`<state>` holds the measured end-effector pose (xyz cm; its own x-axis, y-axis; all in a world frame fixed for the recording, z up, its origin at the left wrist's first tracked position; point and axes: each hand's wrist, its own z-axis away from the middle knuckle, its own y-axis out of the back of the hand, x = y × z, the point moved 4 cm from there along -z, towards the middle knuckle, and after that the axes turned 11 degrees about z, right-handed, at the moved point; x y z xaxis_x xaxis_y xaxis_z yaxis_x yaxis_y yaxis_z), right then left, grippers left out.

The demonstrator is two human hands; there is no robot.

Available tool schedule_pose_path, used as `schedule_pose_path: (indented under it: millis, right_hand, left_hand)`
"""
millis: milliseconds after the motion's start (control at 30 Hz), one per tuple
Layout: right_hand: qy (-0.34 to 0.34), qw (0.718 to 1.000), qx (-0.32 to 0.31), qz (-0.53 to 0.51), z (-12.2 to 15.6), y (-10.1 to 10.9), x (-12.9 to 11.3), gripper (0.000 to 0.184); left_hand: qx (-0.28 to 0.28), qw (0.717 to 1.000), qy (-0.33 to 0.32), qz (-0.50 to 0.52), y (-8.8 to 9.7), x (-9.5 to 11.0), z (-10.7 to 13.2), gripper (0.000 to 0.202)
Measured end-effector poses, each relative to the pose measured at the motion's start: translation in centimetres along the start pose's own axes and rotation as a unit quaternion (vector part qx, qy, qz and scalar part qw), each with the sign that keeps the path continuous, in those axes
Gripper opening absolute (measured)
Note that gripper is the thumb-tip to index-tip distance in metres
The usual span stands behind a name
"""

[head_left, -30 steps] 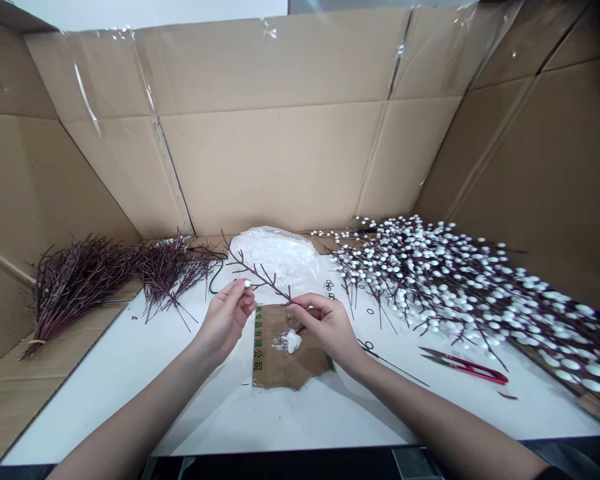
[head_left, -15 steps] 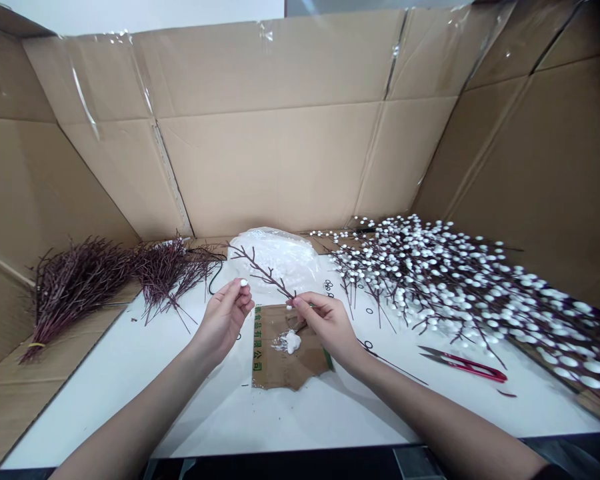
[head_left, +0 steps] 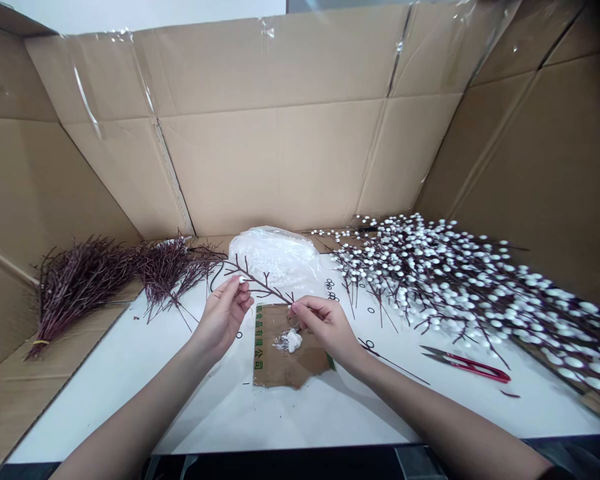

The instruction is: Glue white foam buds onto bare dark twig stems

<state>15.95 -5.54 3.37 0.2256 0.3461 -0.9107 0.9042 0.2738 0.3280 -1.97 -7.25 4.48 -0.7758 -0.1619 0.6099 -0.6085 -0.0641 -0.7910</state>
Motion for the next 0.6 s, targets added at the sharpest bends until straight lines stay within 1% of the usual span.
schedule_pose_path:
  millis: [333, 600]
  right_hand:
    - [-0.004, 1.0, 0.006, 0.001, -0.16, -0.12, 0.06, 0.032]
    - [-0.009, 1.0, 0.019, 0.002, -0.13, -0.06, 0.45, 0.031]
  left_hand:
    - [0.007, 1.0, 0.007, 0.005, 0.0, 0.03, -0.02, 0.017]
    - [-0.005, 1.0, 0.013, 0.021, -0.13, 0.02, 0.02, 0.018]
